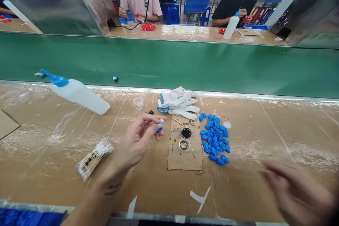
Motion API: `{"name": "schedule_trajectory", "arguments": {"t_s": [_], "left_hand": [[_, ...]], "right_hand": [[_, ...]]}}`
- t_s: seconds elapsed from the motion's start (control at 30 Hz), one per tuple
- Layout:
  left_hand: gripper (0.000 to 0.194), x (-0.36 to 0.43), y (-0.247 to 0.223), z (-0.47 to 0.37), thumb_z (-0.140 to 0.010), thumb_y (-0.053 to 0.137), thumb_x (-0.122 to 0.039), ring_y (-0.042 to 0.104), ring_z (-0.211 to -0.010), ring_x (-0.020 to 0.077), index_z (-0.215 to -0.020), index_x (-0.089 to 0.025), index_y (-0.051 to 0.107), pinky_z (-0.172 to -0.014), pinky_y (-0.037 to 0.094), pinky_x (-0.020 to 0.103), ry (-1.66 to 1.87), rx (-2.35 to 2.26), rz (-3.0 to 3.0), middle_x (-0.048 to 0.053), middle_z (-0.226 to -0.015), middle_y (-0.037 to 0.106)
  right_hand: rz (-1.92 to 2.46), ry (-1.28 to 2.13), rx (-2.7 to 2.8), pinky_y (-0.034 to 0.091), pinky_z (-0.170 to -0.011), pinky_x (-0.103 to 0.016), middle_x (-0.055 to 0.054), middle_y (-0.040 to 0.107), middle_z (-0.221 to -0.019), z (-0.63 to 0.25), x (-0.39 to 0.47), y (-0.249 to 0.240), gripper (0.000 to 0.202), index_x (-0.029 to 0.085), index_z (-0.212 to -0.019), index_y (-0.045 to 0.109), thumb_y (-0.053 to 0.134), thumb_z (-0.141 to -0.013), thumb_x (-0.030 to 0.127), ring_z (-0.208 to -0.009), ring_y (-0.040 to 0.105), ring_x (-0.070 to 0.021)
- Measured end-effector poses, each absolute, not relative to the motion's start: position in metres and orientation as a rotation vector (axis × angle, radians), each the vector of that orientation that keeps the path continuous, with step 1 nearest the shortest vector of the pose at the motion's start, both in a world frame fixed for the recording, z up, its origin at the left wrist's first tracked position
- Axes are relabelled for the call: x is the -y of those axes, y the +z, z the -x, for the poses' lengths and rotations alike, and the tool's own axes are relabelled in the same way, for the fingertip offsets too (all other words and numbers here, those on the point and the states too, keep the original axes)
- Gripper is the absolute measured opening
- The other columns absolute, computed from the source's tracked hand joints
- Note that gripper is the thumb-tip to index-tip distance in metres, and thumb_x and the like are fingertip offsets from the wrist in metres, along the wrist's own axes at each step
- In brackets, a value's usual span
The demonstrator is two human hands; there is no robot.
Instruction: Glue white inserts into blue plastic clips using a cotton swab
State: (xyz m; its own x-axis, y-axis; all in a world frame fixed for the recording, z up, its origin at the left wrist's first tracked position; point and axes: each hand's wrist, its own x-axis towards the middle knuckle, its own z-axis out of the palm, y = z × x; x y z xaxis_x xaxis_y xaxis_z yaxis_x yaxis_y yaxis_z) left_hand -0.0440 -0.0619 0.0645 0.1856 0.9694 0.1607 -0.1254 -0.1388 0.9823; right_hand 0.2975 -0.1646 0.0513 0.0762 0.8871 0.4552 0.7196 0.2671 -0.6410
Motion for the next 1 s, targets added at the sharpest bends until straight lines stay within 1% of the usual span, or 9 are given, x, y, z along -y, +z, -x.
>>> {"name": "schedule_trajectory", "arguments": {"t_s": [0.1, 0.17, 0.33, 0.47, 0.53, 0.67, 0.8, 0.87, 1.0], "left_hand": [[0.021, 0.068, 0.030, 0.040, -0.086, 0.080, -0.029, 0.068, -0.072, 0.0107, -0.100, -0.017, 0.070, -0.065, 0.058, 0.022, 1.164, -0.993, -1.152, 0.008, -0.110, 0.073], [0.029, 0.070, 0.019, 0.038, -0.079, 0.086, -0.024, 0.068, -0.074, 0.0106, -0.103, -0.016, 0.072, -0.065, 0.057, 0.020, 1.127, -0.998, -1.128, 0.007, -0.104, 0.073], [0.041, 0.078, 0.015, 0.036, -0.077, 0.087, -0.020, 0.073, -0.077, 0.0126, -0.114, -0.019, 0.069, -0.070, 0.060, 0.021, 1.125, -0.980, -1.033, 0.004, -0.094, 0.076], [0.032, 0.079, 0.008, 0.037, -0.070, 0.093, -0.020, 0.076, -0.087, 0.0150, -0.093, -0.018, 0.072, -0.077, 0.061, 0.021, 1.244, -0.943, -0.936, 0.004, -0.098, 0.079], [0.025, 0.079, 0.002, 0.039, -0.074, 0.092, -0.023, 0.075, -0.087, 0.0129, -0.092, -0.018, 0.076, -0.079, 0.060, 0.018, 1.289, -0.926, -0.934, 0.004, -0.097, 0.079], [0.029, 0.082, -0.001, 0.038, -0.091, 0.079, -0.032, 0.073, -0.087, 0.0115, -0.118, -0.025, 0.076, -0.081, 0.059, 0.020, 1.265, -0.850, -0.958, 0.002, -0.098, 0.074], [0.044, 0.091, 0.006, 0.026, -0.095, 0.072, -0.032, 0.071, -0.071, 0.0116, -0.137, -0.025, 0.061, -0.059, 0.057, 0.022, 1.181, -0.865, -1.035, 0.004, -0.104, 0.067], [0.039, 0.095, 0.009, 0.020, -0.096, 0.070, -0.029, 0.069, -0.066, 0.0109, -0.133, -0.023, 0.058, -0.055, 0.054, 0.022, 1.199, -0.963, -1.128, 0.004, -0.102, 0.067], [0.014, 0.102, 0.010, 0.015, -0.097, 0.064, -0.020, 0.066, -0.070, 0.0138, -0.111, -0.019, 0.060, -0.064, 0.056, 0.025, 1.150, -1.088, -1.608, 0.003, -0.086, 0.069]], "right_hand": [[1.295, 0.340, 2.123, 0.063, -0.071, -0.037, -0.007, 0.076, -0.104, -0.258, 0.138, 0.051, 0.025, 0.030, -0.124, 0.070, 0.067, -0.099, 0.033, -0.086, 0.074, -0.0250], [1.185, 0.392, 2.323, 0.061, -0.070, -0.036, -0.009, 0.074, -0.104, -0.236, 0.114, 0.046, 0.023, 0.022, -0.125, 0.067, 0.056, -0.105, 0.026, -0.089, 0.073, -0.0241], [1.111, 0.461, 2.388, 0.053, -0.066, -0.031, -0.005, 0.072, -0.091, -0.218, 0.089, 0.034, 0.020, 0.021, -0.100, 0.070, 0.051, -0.105, 0.016, -0.080, 0.067, -0.0206], [1.118, 0.488, 2.292, 0.051, -0.069, -0.030, -0.003, 0.072, -0.089, -0.220, 0.091, 0.040, 0.015, 0.021, -0.098, 0.071, 0.058, -0.103, 0.016, -0.081, 0.066, -0.0193], [1.166, 0.559, 2.187, 0.050, -0.068, -0.029, -0.002, 0.071, -0.086, -0.221, 0.091, 0.045, 0.013, 0.022, -0.094, 0.072, 0.063, -0.101, 0.016, -0.078, 0.065, -0.0173], [1.274, 0.687, 1.856, 0.046, -0.056, -0.025, 0.000, 0.069, -0.079, -0.226, 0.091, 0.050, 0.012, 0.024, -0.086, 0.072, 0.068, -0.097, 0.020, -0.067, 0.060, -0.0142], [1.272, 0.680, 1.592, 0.044, -0.053, -0.024, 0.000, 0.068, -0.077, -0.227, 0.097, 0.052, 0.011, 0.025, -0.087, 0.074, 0.072, -0.094, 0.018, -0.065, 0.059, -0.0134], [1.225, 0.677, 1.539, 0.045, -0.054, -0.025, 0.001, 0.067, -0.076, -0.223, 0.101, 0.056, 0.013, 0.026, -0.087, 0.074, 0.072, -0.093, 0.015, -0.066, 0.060, -0.0137], [1.166, 0.669, 1.559, 0.043, -0.055, -0.027, 0.001, 0.064, -0.073, -0.208, 0.105, 0.066, 0.016, 0.026, -0.086, 0.074, 0.071, -0.093, 0.012, -0.067, 0.057, -0.0147]]}}
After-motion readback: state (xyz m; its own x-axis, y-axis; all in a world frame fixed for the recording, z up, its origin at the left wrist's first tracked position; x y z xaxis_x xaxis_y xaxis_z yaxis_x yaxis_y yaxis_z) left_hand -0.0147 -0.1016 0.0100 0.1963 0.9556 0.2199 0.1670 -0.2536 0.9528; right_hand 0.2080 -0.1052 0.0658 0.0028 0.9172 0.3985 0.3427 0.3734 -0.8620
